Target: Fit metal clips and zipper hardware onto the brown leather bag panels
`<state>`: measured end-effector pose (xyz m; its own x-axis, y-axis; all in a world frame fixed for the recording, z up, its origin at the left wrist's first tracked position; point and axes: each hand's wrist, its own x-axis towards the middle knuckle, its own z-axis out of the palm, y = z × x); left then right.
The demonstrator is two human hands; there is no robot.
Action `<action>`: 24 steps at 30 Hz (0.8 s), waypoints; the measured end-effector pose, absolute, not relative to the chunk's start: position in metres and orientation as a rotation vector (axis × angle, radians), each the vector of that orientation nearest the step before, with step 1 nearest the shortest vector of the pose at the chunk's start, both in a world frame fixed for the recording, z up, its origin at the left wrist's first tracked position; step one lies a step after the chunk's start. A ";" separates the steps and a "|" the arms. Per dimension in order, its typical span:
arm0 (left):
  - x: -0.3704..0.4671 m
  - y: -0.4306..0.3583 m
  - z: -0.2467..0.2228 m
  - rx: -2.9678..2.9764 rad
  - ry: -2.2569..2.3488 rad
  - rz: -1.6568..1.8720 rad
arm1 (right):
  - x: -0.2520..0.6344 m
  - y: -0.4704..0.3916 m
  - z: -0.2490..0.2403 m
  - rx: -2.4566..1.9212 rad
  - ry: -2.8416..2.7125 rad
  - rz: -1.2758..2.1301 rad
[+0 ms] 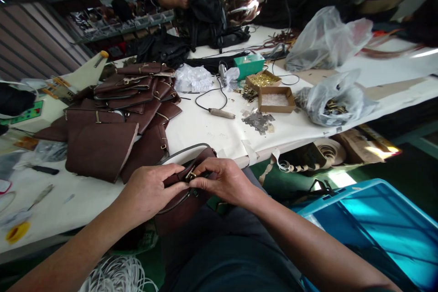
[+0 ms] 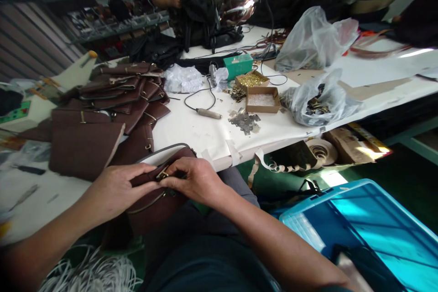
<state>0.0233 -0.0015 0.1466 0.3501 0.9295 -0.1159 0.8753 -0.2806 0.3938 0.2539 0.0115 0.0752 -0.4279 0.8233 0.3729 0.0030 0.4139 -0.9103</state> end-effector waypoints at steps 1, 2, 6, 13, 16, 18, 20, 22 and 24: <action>0.023 -0.003 0.146 2.268 1.574 0.206 | 0.259 0.014 0.080 -0.736 -1.824 0.996; 0.022 -0.005 0.145 2.319 1.559 0.221 | 0.263 0.016 0.083 -0.764 -1.881 0.830; 0.020 -0.011 0.145 2.590 1.431 0.347 | 0.268 0.025 0.092 -0.749 -2.142 0.355; 0.011 -0.025 0.144 2.804 1.397 0.489 | 0.261 0.017 0.099 -0.641 -2.324 0.283; 0.010 -0.028 0.143 2.797 1.383 0.556 | 0.259 0.012 0.101 -0.633 -2.357 0.224; 0.010 -0.028 0.142 2.805 1.390 0.587 | 0.256 0.011 0.102 -0.663 -2.341 0.188; 0.010 -0.027 0.142 2.822 1.387 0.598 | 0.253 0.011 0.102 -0.688 -2.310 0.183; 0.008 -0.028 0.142 2.847 1.349 0.598 | 0.250 0.010 0.103 -0.685 -2.291 0.205; 0.005 -0.029 0.141 2.858 1.306 0.617 | 0.248 0.008 0.106 -0.679 -2.287 0.236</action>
